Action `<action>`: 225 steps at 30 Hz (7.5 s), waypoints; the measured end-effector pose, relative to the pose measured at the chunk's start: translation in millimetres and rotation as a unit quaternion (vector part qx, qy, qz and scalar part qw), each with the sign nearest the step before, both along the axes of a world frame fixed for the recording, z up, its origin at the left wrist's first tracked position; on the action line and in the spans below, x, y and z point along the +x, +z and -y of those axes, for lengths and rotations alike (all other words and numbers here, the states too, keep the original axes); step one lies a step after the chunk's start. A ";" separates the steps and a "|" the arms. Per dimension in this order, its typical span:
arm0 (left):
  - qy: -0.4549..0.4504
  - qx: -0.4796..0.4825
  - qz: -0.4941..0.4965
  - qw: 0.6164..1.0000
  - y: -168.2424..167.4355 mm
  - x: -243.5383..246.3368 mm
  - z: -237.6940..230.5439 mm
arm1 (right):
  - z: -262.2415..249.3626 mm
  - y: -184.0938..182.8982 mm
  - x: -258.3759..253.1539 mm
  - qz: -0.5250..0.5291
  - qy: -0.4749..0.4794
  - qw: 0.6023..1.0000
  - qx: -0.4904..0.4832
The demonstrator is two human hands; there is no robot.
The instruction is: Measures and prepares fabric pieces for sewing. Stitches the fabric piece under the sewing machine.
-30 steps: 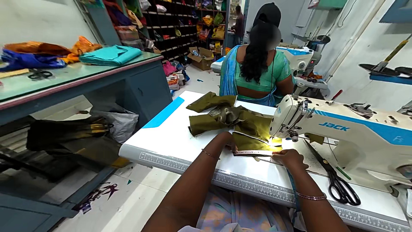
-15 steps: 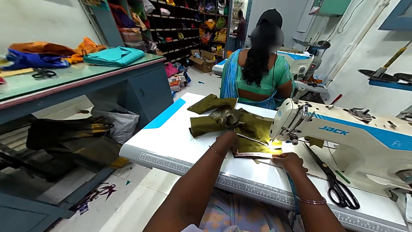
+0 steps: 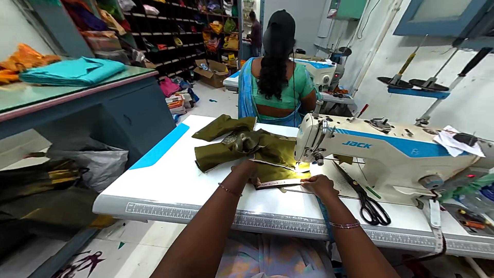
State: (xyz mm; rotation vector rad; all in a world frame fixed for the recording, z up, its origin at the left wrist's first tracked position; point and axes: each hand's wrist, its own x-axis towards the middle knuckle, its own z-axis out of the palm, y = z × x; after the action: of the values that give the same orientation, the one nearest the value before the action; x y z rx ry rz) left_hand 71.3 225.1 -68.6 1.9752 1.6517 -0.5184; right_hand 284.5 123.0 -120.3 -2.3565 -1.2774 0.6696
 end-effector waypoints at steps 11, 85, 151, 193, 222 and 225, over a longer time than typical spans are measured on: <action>-0.009 -0.019 0.044 0.999 -18.2 -14.7 -17.6 | 1.4 -2.2 -0.2 -0.019 -0.004 1.000 0.024; -0.325 0.261 0.349 0.839 -88.9 37.1 39.5 | 84.3 41.0 52.2 0.085 -0.132 0.949 0.274; -0.354 0.375 0.398 0.758 -99.0 39.9 33.2 | 41.2 -45.4 1.1 0.144 0.201 0.951 0.184; -0.402 0.218 0.337 0.823 -92.4 20.9 19.5 | -5.8 -46.9 33.1 0.136 0.319 0.892 0.289; -0.389 0.228 0.330 0.829 -90.4 29.4 15.4 | -7.0 -48.5 25.5 0.186 0.300 0.901 0.251; -0.388 0.236 0.337 0.825 -91.2 31.1 15.0 | -6.5 -46.9 24.6 0.186 0.297 0.903 0.249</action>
State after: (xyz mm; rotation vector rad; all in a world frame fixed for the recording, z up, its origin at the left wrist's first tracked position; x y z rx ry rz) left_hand 102.4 210.0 -159.8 2.7294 0.5085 0.3758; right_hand 309.0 129.6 -167.2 -1.7073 -2.0798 0.0054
